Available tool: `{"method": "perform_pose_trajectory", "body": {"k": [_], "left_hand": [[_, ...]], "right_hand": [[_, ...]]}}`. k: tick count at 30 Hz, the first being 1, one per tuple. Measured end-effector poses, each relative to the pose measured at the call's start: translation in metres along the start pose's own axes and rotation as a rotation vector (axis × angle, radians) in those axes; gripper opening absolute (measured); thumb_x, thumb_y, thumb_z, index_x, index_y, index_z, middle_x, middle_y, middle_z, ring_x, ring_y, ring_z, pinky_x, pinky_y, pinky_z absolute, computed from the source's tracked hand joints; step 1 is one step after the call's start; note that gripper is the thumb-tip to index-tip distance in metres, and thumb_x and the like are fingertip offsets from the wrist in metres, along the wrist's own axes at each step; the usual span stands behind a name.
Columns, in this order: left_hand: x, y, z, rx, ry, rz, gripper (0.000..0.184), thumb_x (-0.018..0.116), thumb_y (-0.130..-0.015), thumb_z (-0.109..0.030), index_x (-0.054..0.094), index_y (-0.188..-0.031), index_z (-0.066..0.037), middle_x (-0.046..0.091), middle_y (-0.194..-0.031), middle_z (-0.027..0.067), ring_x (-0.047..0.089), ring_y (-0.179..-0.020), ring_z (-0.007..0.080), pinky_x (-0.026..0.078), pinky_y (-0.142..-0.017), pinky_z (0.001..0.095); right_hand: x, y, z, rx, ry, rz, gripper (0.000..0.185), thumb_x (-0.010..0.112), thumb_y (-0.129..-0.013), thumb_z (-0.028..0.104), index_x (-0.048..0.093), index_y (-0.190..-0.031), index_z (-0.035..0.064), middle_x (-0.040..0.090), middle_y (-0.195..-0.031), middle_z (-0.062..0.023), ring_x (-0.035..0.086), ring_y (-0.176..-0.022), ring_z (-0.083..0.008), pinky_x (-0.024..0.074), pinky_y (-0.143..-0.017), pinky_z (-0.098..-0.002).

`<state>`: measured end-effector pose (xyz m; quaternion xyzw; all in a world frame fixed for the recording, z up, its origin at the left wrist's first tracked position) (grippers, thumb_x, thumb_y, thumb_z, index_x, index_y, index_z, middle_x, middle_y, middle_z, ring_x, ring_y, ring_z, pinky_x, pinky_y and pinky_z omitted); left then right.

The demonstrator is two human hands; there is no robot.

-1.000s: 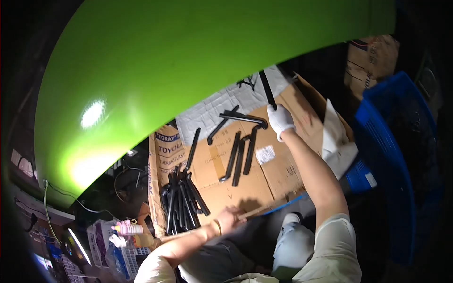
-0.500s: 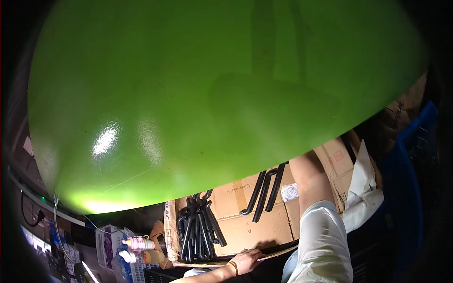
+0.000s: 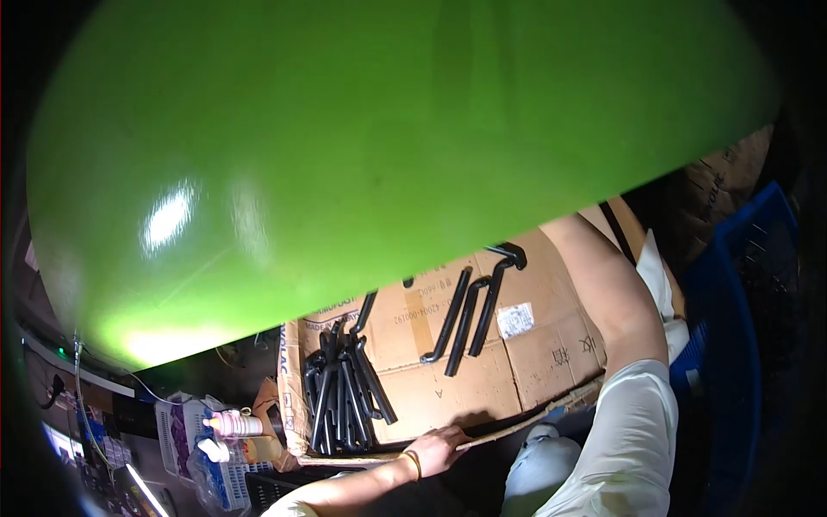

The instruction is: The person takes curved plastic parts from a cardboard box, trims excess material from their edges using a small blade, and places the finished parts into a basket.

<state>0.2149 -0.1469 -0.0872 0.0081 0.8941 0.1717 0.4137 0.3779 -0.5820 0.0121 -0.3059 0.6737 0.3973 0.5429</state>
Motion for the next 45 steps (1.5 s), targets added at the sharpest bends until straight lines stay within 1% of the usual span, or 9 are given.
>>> {"method": "perform_pose_trajectory", "body": {"k": [8,12,18,19,20,24,27,30,45], "left_hand": [[0.003,0.000,0.010,-0.027,-0.182,-0.022,0.030,0.059,-0.090,-0.032,0.062,-0.098,-0.002,0.061,-0.101,0.0168,0.061,-0.092,0.0376,0.050,-0.083,0.0450],[-0.040,0.015,-0.020,0.129,-0.082,-0.509,0.046,0.059,-0.090,-0.037,0.058,-0.118,-0.001,0.060,-0.115,0.0187,0.056,-0.109,0.0350,0.044,-0.096,0.0430],[-0.058,0.019,-0.010,0.014,1.789,-0.745,0.048,0.053,-0.098,-0.036,0.048,-0.133,-0.005,0.057,-0.129,0.0134,0.052,-0.120,0.0233,0.036,-0.105,0.0406],[-0.049,0.008,0.018,0.181,1.932,-0.642,0.037,0.051,-0.099,-0.033,0.054,-0.127,-0.009,0.065,-0.106,0.0093,0.057,-0.110,0.0222,0.034,-0.105,0.0387],[-0.068,0.029,-0.002,-0.047,1.850,-0.884,0.026,0.054,-0.098,-0.029,0.059,-0.114,-0.009,0.064,-0.090,0.0049,0.059,-0.100,0.0195,0.040,-0.100,0.0402],[-0.067,0.072,0.031,-0.178,1.740,-1.130,0.016,0.056,-0.096,-0.014,0.051,-0.110,-0.008,0.059,-0.087,0.0062,0.060,-0.086,0.0191,0.050,-0.088,0.0391],[-0.051,0.086,0.059,-0.151,1.634,-1.145,0.016,0.055,-0.096,-0.009,0.050,-0.111,-0.007,0.056,-0.083,0.0061,0.057,-0.079,0.0173,0.050,-0.078,0.0334],[-0.049,0.080,0.045,-0.185,1.663,-1.106,0.015,0.053,-0.096,-0.008,0.051,-0.111,-0.006,0.056,-0.083,0.0069,0.057,-0.078,0.0179,0.049,-0.076,0.0328],[-0.027,0.063,0.044,-0.354,1.759,-0.816,0.014,0.055,-0.096,-0.008,0.053,-0.109,-0.005,0.056,-0.086,0.0078,0.057,-0.079,0.0194,0.048,-0.076,0.0323]], "right_hand": [[-0.024,0.125,-0.009,0.220,-0.053,-0.189,0.024,0.058,-0.087,0.017,0.072,-0.105,0.0109,0.070,-0.107,-0.0109,0.068,-0.100,-0.0251,0.0545,-0.079,-0.0377],[-0.050,0.238,0.024,0.154,-0.308,-0.406,0.029,0.053,-0.091,0.029,0.064,-0.105,0.0059,0.070,-0.086,-0.0169,0.068,-0.080,-0.0350,0.0545,-0.068,-0.0447],[0.017,0.336,0.144,-0.351,-0.712,-0.154,0.038,0.052,-0.091,0.045,0.057,-0.094,0.0077,0.065,-0.073,-0.0187,0.065,-0.070,-0.0383,0.0483,-0.061,-0.0505],[0.022,0.346,0.163,-0.420,-0.666,-0.075,0.038,0.053,-0.090,0.045,0.058,-0.093,0.0078,0.065,-0.076,-0.0185,0.065,-0.072,-0.0379,0.0487,-0.064,-0.0495],[0.023,0.354,0.178,-0.487,-0.622,0.007,0.038,0.054,-0.090,0.045,0.058,-0.093,0.0080,0.066,-0.078,-0.0182,0.065,-0.073,-0.0376,0.0492,-0.066,-0.0485],[0.054,0.276,0.153,-0.455,-0.937,-0.088,0.034,0.056,-0.091,0.038,0.061,-0.100,0.0057,0.066,-0.097,-0.0196,0.065,-0.090,-0.0343,0.0494,-0.077,-0.0446],[0.085,0.170,0.065,0.105,-0.979,-0.348,0.024,0.052,-0.094,0.024,0.062,-0.108,0.0072,0.065,-0.107,-0.0148,0.060,-0.098,-0.0359,0.0489,-0.084,-0.0427],[0.105,0.086,0.010,0.116,-0.763,-0.664,0.031,0.049,-0.095,0.023,0.058,-0.123,0.0145,0.059,-0.118,-0.0182,0.055,-0.105,-0.0383,0.0455,-0.090,-0.0446],[0.140,-0.006,-0.019,0.385,-1.187,-0.437,0.051,0.047,-0.094,0.041,0.053,-0.130,0.0058,0.054,-0.132,-0.0193,0.049,-0.124,-0.0353,0.0396,-0.104,-0.0382]]}}
Point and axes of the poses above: each hand's wrist, its own y-axis away from the middle knuckle, its own x-axis out of the palm, z = x × y, the point moved 7 cm from there along -y, towards the middle knuckle
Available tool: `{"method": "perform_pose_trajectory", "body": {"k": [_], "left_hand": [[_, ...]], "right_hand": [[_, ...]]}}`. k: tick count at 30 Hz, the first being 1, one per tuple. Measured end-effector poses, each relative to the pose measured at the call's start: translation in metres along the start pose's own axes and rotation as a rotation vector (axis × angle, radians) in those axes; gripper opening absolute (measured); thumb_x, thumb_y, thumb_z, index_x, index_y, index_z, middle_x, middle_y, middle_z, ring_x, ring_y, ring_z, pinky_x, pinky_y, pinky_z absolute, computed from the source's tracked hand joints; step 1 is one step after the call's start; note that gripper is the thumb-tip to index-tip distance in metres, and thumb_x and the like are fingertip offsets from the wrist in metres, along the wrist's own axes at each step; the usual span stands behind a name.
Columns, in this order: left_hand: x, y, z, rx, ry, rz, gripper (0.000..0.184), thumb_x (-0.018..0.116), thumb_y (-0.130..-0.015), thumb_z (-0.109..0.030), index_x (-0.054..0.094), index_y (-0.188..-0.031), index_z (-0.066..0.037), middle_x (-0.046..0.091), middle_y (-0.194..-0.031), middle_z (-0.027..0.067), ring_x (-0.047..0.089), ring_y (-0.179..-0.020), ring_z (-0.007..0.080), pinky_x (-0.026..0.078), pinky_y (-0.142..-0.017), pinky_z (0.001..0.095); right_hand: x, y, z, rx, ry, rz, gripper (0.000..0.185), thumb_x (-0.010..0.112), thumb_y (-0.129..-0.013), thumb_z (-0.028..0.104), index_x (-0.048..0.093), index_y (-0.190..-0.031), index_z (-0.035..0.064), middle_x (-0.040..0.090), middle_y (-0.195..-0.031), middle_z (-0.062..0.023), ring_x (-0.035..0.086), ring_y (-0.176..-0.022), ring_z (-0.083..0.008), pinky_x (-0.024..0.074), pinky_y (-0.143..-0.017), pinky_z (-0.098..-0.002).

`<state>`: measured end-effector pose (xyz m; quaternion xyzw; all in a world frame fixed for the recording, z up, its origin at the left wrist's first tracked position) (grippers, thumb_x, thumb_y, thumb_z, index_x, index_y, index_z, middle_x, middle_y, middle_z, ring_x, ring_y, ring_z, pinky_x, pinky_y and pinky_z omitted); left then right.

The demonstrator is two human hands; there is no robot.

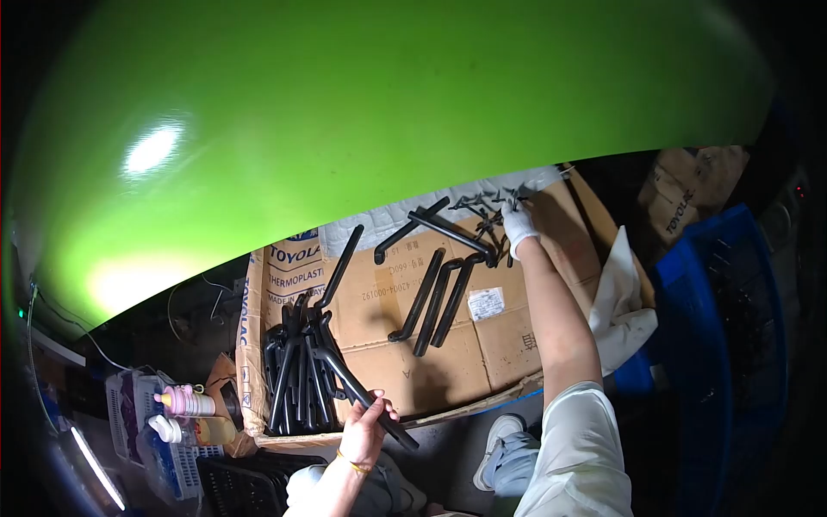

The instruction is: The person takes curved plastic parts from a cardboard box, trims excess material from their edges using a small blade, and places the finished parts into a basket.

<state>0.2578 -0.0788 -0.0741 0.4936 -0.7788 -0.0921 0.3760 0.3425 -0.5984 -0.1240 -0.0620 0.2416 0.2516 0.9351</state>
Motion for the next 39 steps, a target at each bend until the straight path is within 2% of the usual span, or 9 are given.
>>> {"method": "perform_pose_trajectory", "body": {"k": [4,11,13,20,24,27,29,34,39], "left_hand": [[-0.002,-0.009,0.007,0.051,-0.029,-0.001,0.014,0.055,-0.095,-0.008,0.053,-0.108,-0.002,0.057,-0.082,0.0078,0.057,-0.075,0.0183,0.049,-0.071,0.0307],[0.007,0.024,-0.013,0.180,-0.078,0.047,0.016,0.055,-0.096,-0.010,0.051,-0.111,-0.004,0.057,-0.082,0.0065,0.058,-0.074,0.0173,0.050,-0.070,0.0290],[0.002,0.026,-0.021,0.211,-0.068,0.081,0.016,0.055,-0.096,-0.010,0.051,-0.111,-0.004,0.057,-0.082,0.0065,0.058,-0.074,0.0174,0.050,-0.070,0.0294],[-0.020,0.013,-0.018,0.151,0.036,-0.003,0.015,0.058,-0.093,-0.008,0.053,-0.108,-0.004,0.056,-0.081,0.0072,0.057,-0.072,0.0185,0.049,-0.069,0.0308],[-0.012,0.017,-0.017,0.086,0.064,-0.040,0.015,0.057,-0.093,-0.007,0.054,-0.107,-0.003,0.056,-0.080,0.0074,0.057,-0.072,0.0187,0.049,-0.071,0.0315],[-0.014,0.017,-0.015,0.049,0.029,-0.041,0.014,0.058,-0.093,-0.008,0.056,-0.106,-0.006,0.057,-0.082,0.0062,0.057,-0.074,0.0184,0.049,-0.072,0.0335],[-0.015,0.017,-0.013,0.012,0.023,-0.041,0.013,0.058,-0.093,-0.009,0.057,-0.106,-0.007,0.057,-0.082,0.0055,0.057,-0.074,0.0182,0.049,-0.073,0.0342],[-0.015,0.017,-0.009,-0.028,0.018,-0.041,0.014,0.057,-0.093,-0.009,0.057,-0.107,-0.006,0.058,-0.082,0.0055,0.058,-0.074,0.0183,0.048,-0.074,0.0344],[-0.012,0.014,-0.007,-0.005,0.005,-0.011,0.016,0.058,-0.093,-0.008,0.056,-0.108,-0.003,0.058,-0.083,0.0068,0.058,-0.074,0.0184,0.048,-0.073,0.0309]], "right_hand": [[-0.053,0.037,0.037,-0.045,-0.120,-0.034,0.053,0.047,-0.095,0.043,0.056,-0.125,-0.0009,0.060,-0.126,-0.0178,0.055,-0.119,-0.0311,0.0436,-0.098,-0.0339],[-0.128,0.040,0.049,-0.089,-0.260,-0.053,0.046,0.051,-0.093,0.042,0.064,-0.115,0.0032,0.067,-0.113,-0.0178,0.062,-0.108,-0.0314,0.0482,-0.088,-0.0349],[-0.132,0.033,0.047,0.023,-0.167,0.040,0.040,0.054,-0.092,0.036,0.064,-0.116,0.0059,0.067,-0.115,-0.0151,0.062,-0.109,-0.0279,0.0474,-0.090,-0.0339],[-0.064,0.050,0.032,-0.090,-0.067,0.170,0.033,0.048,-0.095,0.020,0.060,-0.125,0.0141,0.063,-0.126,-0.0062,0.056,-0.119,-0.0207,0.0411,-0.100,-0.0296],[-0.021,0.034,0.000,-0.021,-0.085,0.211,0.039,0.051,-0.094,0.031,0.057,-0.131,0.0202,0.061,-0.128,-0.0089,0.054,-0.120,-0.0209,0.0397,-0.101,-0.0323],[-0.006,0.036,0.012,0.089,0.016,0.225,0.042,0.051,-0.095,0.033,0.053,-0.134,0.0197,0.059,-0.131,-0.0096,0.052,-0.123,-0.0234,0.0390,-0.102,-0.0339],[0.017,0.013,-0.007,-0.035,-0.093,0.189,0.046,0.051,-0.095,0.035,0.052,-0.134,0.0116,0.055,-0.136,-0.0118,0.050,-0.125,-0.0254,0.0387,-0.102,-0.0348],[0.025,-0.002,-0.032,0.086,-0.149,0.072,0.046,0.051,-0.093,0.035,0.056,-0.128,0.0055,0.060,-0.127,-0.0169,0.054,-0.121,-0.0316,0.0414,-0.101,-0.0357],[-0.003,0.012,-0.019,0.056,-0.171,-0.003,0.048,0.053,-0.094,0.038,0.056,-0.129,0.0070,0.060,-0.127,-0.0146,0.056,-0.116,-0.0247,0.0412,-0.098,-0.0333]]}}
Point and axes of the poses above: each hand's wrist, its own y-axis away from the middle knuckle, its own x-axis out of the palm, z = x × y, the point moved 7 cm from there along -y, towards the middle knuckle
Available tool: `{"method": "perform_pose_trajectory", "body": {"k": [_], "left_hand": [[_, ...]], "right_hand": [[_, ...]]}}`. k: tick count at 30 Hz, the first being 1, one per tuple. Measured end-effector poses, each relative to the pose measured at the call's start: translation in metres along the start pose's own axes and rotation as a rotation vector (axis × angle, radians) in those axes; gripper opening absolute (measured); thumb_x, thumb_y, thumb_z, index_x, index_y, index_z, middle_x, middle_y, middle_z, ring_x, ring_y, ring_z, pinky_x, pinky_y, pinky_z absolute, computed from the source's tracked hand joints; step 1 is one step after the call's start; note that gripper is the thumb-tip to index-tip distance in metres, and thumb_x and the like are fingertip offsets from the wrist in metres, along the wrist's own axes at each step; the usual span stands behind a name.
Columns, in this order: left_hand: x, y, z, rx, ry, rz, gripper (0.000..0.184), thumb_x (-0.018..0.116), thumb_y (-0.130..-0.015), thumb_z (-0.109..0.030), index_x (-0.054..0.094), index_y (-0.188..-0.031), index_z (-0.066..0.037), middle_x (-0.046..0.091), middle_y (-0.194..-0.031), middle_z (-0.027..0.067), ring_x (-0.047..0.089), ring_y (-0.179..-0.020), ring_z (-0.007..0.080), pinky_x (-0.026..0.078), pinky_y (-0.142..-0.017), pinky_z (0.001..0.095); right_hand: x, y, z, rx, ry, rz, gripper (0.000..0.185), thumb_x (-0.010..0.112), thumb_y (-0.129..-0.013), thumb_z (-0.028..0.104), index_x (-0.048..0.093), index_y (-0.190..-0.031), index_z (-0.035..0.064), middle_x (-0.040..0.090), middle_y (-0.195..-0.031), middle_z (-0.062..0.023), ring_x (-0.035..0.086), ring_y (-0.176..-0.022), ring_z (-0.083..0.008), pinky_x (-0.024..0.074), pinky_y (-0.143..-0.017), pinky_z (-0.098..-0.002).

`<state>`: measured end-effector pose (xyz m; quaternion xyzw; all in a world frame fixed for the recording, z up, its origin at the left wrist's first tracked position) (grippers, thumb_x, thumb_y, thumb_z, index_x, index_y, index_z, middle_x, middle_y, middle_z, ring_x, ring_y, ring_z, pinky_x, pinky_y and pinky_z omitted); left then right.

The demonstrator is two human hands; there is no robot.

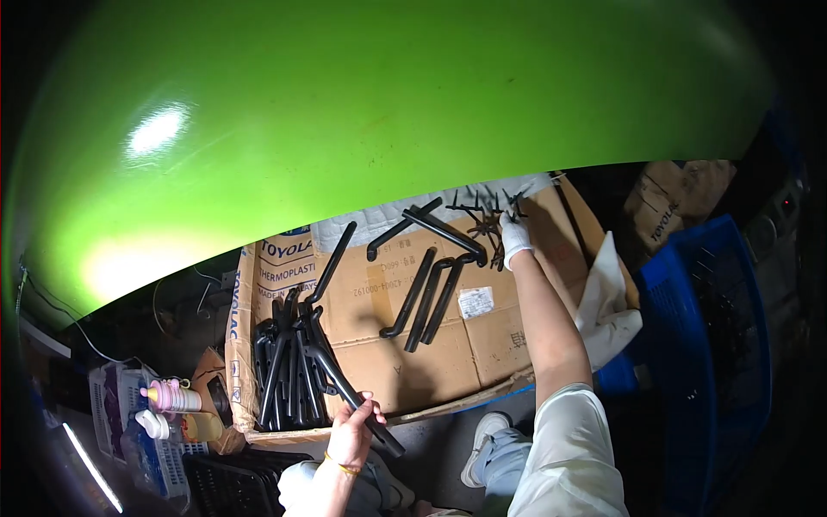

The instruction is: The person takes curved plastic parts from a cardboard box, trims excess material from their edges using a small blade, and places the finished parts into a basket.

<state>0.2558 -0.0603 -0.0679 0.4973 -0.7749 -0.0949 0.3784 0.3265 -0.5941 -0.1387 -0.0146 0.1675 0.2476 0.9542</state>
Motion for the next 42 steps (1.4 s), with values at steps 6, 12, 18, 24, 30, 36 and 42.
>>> {"method": "perform_pose_trajectory", "body": {"k": [6,12,18,24,30,36,42], "left_hand": [[-0.010,-0.013,0.002,0.108,-0.037,0.005,0.011,0.059,-0.092,-0.007,0.056,-0.103,-0.008,0.057,-0.082,0.0025,0.055,-0.070,0.0131,0.049,-0.066,0.0286],[-0.034,-0.019,0.008,0.113,0.039,0.053,0.013,0.058,-0.093,-0.010,0.055,-0.105,-0.008,0.056,-0.079,0.0034,0.054,-0.067,0.0147,0.047,-0.061,0.0278],[-0.026,0.028,-0.017,0.253,0.016,0.216,0.016,0.060,-0.094,-0.013,0.053,-0.108,-0.009,0.055,-0.079,0.0024,0.055,-0.068,0.0132,0.048,-0.061,0.0260],[0.011,0.114,0.018,0.127,-0.221,0.255,0.024,0.056,-0.097,-0.028,0.053,-0.108,-0.007,0.051,-0.077,0.0029,0.051,-0.064,0.0139,0.048,-0.061,0.0288],[0.058,0.192,0.037,0.051,-0.179,0.586,0.032,0.042,-0.101,-0.038,0.045,-0.114,-0.008,0.050,-0.078,0.0035,0.047,-0.059,0.0115,0.042,-0.054,0.0254],[0.028,0.225,0.030,0.236,-0.351,0.550,0.022,0.042,-0.102,-0.024,0.042,-0.115,-0.007,0.055,-0.089,0.0075,0.055,-0.068,0.0139,0.047,-0.064,0.0276],[-0.006,0.259,0.024,-0.020,-0.118,0.565,0.042,0.044,-0.102,-0.029,0.039,-0.136,-0.007,0.058,-0.091,0.0064,0.059,-0.067,0.0129,0.048,-0.062,0.0249]], "right_hand": [[-0.091,0.126,0.110,-0.348,0.029,0.041,0.047,0.048,-0.097,0.034,0.051,-0.133,0.0048,0.053,-0.132,-0.0209,0.050,-0.123,-0.0339,0.0383,-0.103,-0.0352],[-0.371,0.282,0.188,-0.742,0.941,-0.548,0.041,0.053,-0.094,0.018,0.052,-0.132,0.0057,0.055,-0.124,-0.0202,0.052,-0.117,-0.0319,0.0399,-0.101,-0.0358],[-0.678,0.438,-0.020,0.087,-0.333,-0.811,0.048,0.039,-0.099,0.016,0.036,-0.146,0.0096,0.045,-0.144,-0.0120,0.043,-0.131,-0.0242,0.0353,-0.107,-0.0333],[-0.525,0.547,0.077,0.026,-0.338,-0.783,0.032,0.041,-0.100,0.020,0.054,-0.123,0.0014,0.066,-0.093,-0.0077,0.063,-0.088,-0.0184,0.0501,-0.078,-0.0323],[-0.227,0.534,0.118,-0.188,0.092,0.225,0.023,0.055,-0.096,0.023,0.064,-0.101,0.0023,0.055,-0.063,0.0008,0.048,-0.058,-0.0055,0.0383,-0.054,-0.0208],[-0.075,0.573,0.181,-0.112,-0.241,0.558,0.022,0.070,-0.088,0.020,0.063,-0.082,-0.0002,0.056,-0.067,0.0028,0.047,-0.063,-0.0034,0.0368,-0.053,-0.0240],[-0.042,0.571,0.171,0.285,-0.335,0.663,0.016,0.065,-0.091,0.026,0.066,-0.090,0.0097,0.040,-0.056,0.0111,0.031,-0.041,0.0018,0.0216,-0.036,-0.0174]]}}
Point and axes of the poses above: each hand's wrist, its own y-axis away from the middle knuckle, its own x-axis out of the palm, z = x × y, the point moved 7 cm from there along -y, towards the middle knuckle
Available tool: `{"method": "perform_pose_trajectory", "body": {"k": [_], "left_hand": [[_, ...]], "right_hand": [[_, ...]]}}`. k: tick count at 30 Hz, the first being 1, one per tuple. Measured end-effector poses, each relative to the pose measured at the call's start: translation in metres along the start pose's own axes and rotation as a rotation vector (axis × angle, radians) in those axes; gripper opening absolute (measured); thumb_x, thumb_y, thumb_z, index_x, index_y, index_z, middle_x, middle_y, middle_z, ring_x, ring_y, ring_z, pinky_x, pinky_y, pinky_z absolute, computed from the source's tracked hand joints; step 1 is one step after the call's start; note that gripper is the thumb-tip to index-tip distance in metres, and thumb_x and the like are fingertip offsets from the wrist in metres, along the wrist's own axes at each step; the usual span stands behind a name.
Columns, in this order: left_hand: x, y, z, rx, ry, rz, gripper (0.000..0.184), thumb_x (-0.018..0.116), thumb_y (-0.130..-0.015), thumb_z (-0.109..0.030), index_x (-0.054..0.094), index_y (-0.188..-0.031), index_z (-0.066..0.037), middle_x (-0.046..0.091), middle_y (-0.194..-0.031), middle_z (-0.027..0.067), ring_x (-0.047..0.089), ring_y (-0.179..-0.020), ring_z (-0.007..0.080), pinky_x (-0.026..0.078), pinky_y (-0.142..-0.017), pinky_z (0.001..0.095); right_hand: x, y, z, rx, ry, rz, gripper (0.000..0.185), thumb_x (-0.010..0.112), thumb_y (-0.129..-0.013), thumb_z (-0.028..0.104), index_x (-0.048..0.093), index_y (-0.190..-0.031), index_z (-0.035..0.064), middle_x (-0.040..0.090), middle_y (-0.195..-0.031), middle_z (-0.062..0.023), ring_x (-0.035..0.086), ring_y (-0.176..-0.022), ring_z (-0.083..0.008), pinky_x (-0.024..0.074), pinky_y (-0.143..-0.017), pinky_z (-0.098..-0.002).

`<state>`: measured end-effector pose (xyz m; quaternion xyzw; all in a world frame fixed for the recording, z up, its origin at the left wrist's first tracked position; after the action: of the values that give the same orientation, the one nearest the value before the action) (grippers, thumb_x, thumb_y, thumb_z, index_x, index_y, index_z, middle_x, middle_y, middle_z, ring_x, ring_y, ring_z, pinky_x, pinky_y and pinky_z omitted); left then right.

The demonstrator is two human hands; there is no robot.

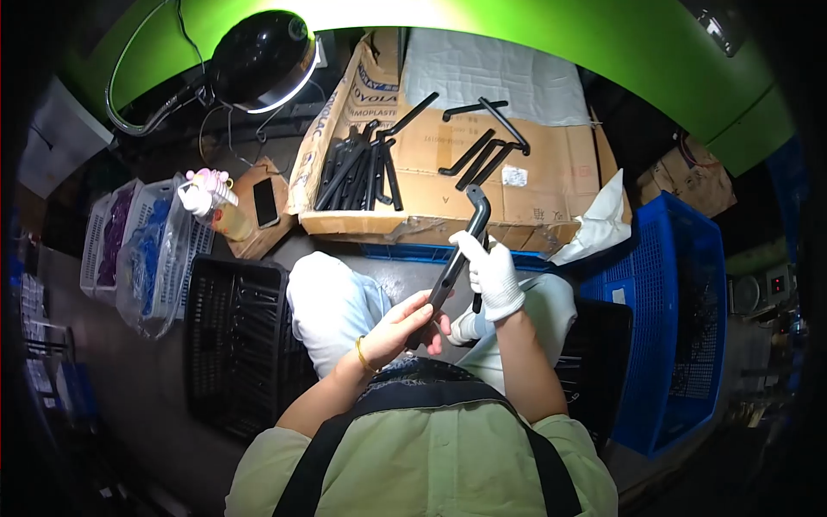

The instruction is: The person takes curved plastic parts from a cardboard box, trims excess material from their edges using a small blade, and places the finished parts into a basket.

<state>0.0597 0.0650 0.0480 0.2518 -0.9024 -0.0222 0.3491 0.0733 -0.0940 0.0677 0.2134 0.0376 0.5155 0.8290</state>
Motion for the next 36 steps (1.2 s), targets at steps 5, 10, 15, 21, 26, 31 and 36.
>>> {"method": "perform_pose_trajectory", "body": {"k": [5,10,15,21,26,31,36], "left_hand": [[-0.034,-0.006,0.012,0.140,0.094,-0.254,0.045,0.039,-0.102,-0.038,0.043,-0.136,-0.008,0.053,-0.074,-0.0003,0.046,-0.051,0.0065,0.038,-0.049,0.0191],[-0.062,-0.016,0.016,0.132,0.206,-0.364,0.047,0.037,-0.102,-0.041,0.044,-0.135,-0.009,0.053,-0.071,-0.0017,0.046,-0.051,0.0048,0.038,-0.046,0.0180],[-0.056,-0.014,0.014,0.099,0.125,-0.376,0.048,0.032,-0.102,-0.044,0.044,-0.135,-0.011,0.053,-0.072,-0.0034,0.045,-0.052,0.0037,0.036,-0.046,0.0172],[-0.050,-0.005,0.008,0.124,0.042,-0.422,0.053,0.022,-0.105,-0.039,0.045,-0.136,-0.004,0.050,-0.071,-0.0008,0.043,-0.060,0.0057,0.036,-0.056,0.0196],[-0.049,0.000,0.004,0.167,-0.070,-0.447,0.050,0.025,-0.104,-0.036,0.046,-0.136,-0.003,0.047,-0.071,-0.0018,0.041,-0.064,0.0055,0.033,-0.060,0.0199],[-0.054,0.004,0.008,0.209,-0.028,-0.425,0.046,0.032,-0.104,-0.032,0.044,-0.135,0.000,0.050,-0.077,0.0007,0.045,-0.068,0.0069,0.036,-0.062,0.0205],[-0.054,0.008,0.006,0.230,-0.051,-0.462,0.045,0.032,-0.104,-0.030,0.044,-0.135,0.001,0.050,-0.078,0.0012,0.046,-0.068,0.0077,0.037,-0.062,0.0208]], "right_hand": [[0.003,-0.006,-0.049,0.132,-0.054,0.104,0.021,0.056,-0.097,0.029,0.051,-0.106,0.0109,0.045,-0.074,0.0053,0.038,-0.051,-0.0014,0.0304,-0.041,-0.0182],[-0.003,0.042,-0.111,0.371,-0.156,0.271,0.038,0.038,-0.103,0.036,0.059,-0.108,0.0045,0.046,-0.079,0.0045,0.041,-0.062,-0.0025,0.0346,-0.049,-0.0181],[0.023,0.072,-0.090,0.201,0.044,0.266,0.022,0.043,-0.101,0.020,0.058,-0.092,0.0050,0.049,-0.070,0.0018,0.043,-0.058,-0.0048,0.0379,-0.052,-0.0212],[0.051,0.078,-0.063,-0.175,0.525,0.372,0.014,0.049,-0.096,0.013,0.057,-0.091,0.0034,0.056,-0.069,-0.0146,0.061,-0.063,-0.0304,0.0475,-0.057,-0.0379],[0.066,0.081,-0.060,-0.482,0.740,0.429,0.010,0.051,-0.093,0.010,0.057,-0.091,0.0025,0.058,-0.080,-0.0159,0.062,-0.068,-0.0343,0.0490,-0.058,-0.0416],[0.070,0.081,-0.062,-0.487,0.732,0.433,0.011,0.052,-0.090,0.009,0.059,-0.094,0.0013,0.059,-0.085,-0.0152,0.062,-0.067,-0.0325,0.0504,-0.057,-0.0404],[0.073,0.082,-0.064,-0.501,0.792,0.439,0.012,0.053,-0.089,0.009,0.060,-0.096,0.0015,0.060,-0.085,-0.0144,0.063,-0.067,-0.0315,0.0510,-0.057,-0.0401]]}}
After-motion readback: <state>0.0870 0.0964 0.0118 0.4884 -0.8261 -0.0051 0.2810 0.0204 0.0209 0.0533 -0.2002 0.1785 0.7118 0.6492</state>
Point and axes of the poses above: each hand's wrist, its own y-axis away from the middle knuckle, its own x-axis out of the palm, z = x × y, the point moved 7 cm from there along -y, towards the middle knuckle
